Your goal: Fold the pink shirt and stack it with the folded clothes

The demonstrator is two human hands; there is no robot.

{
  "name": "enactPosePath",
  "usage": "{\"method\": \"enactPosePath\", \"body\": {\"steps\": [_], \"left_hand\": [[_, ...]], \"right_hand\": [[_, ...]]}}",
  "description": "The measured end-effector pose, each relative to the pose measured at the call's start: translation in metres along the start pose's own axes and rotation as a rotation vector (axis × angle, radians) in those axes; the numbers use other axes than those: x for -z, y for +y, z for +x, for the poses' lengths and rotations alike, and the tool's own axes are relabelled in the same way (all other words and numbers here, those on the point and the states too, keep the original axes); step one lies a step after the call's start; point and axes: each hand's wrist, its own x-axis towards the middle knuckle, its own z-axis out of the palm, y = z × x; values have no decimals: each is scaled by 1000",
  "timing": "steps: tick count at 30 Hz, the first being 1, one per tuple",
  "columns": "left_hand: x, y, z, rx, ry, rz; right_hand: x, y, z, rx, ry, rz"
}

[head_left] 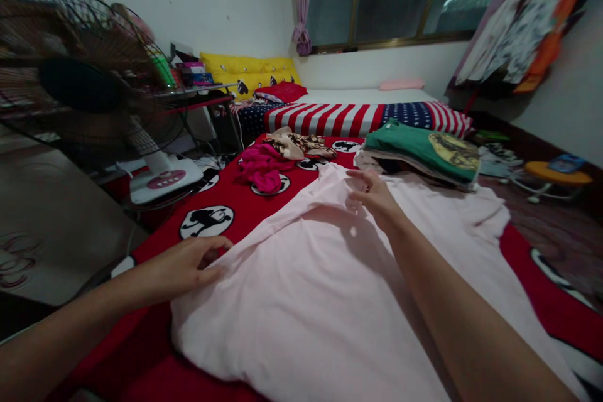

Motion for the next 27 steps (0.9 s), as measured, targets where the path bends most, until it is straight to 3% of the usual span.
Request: {"method": "enactPosePath", "body": {"steps": [6,12,16,20,22,24,25,27], "left_hand": [[-6,58,-11,-127,-154,-328],[-34,114,-4,-148,-260,-349],[-61,130,5,-155,-310,-261],[-83,133,13,-75,-715,-251],[-88,136,24,-128,-810,-228],[-89,140,46,-307,-627,-160],[-88,142,60,-415,-453,-107],[-88,143,96,-596,2,41]], "right_hand": [[12,-4,13,61,89,325],[32,-1,15,17,154,421],[49,9,14,-37,211,285],[65,25,17,-103,257,-44],[71,33,19,-108,268,-215],[75,39,22,-103,298,-376],[76,40,23,-102,325,-445],[77,39,22,-94,390,-543]]}}
